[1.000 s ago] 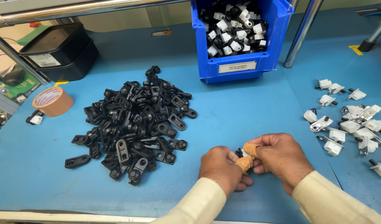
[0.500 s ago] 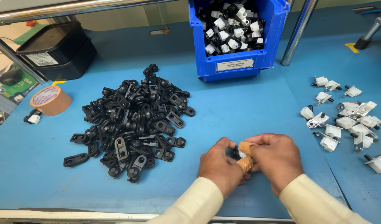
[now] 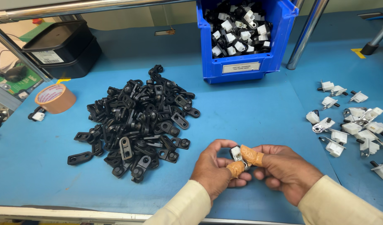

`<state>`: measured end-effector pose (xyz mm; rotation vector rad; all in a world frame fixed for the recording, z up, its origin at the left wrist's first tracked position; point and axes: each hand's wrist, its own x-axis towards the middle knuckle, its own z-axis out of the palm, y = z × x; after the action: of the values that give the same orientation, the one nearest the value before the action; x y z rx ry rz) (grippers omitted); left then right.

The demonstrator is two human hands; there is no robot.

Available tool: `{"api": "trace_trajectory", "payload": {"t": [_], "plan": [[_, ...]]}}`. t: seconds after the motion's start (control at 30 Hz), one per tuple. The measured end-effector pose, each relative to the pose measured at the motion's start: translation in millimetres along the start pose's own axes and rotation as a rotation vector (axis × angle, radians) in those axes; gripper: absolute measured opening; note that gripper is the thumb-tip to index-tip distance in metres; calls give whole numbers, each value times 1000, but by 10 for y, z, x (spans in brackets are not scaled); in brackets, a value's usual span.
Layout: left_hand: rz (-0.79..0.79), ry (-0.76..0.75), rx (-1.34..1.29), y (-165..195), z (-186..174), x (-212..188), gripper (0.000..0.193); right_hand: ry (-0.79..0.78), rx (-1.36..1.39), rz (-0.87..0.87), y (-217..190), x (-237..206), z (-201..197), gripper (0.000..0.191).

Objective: The person picks black plastic bracket parts from a pile on the workbench, fits a white plastic component onto each bracket by hand, and places the completed assemblies on the right side of the bench, repeating the cycle continuously.

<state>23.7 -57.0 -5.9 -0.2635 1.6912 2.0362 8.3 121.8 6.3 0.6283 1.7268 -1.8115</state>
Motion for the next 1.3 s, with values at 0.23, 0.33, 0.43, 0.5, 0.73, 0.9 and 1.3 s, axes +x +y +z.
{"api": "trace_trajectory", "payload": {"t": [0.23,0.33,0.43,0.5,0.73,0.9,1.3], "plan": [[-8,-12,144,49,64,2,45,28,-161,-42,-20,143,-108,12],[-44,103,190,85,152,-28,41,183,-69,-93,100,160,10,22],[-55,178,235,101,209,-60,39,340,-31,-282,319,88,171,31],[-58,195,214,105,228,-60,37,430,-275,-721,457,-24,182,34],[-96,196,14,59,162,-24,42,280,-323,-738,506,-157,66,41],[-69,136,-26,46,171,-4,42,223,42,-175,360,-120,94,16],[-102,368,-218,93,435,-16,36,186,137,-185,184,-80,69,28]]}}
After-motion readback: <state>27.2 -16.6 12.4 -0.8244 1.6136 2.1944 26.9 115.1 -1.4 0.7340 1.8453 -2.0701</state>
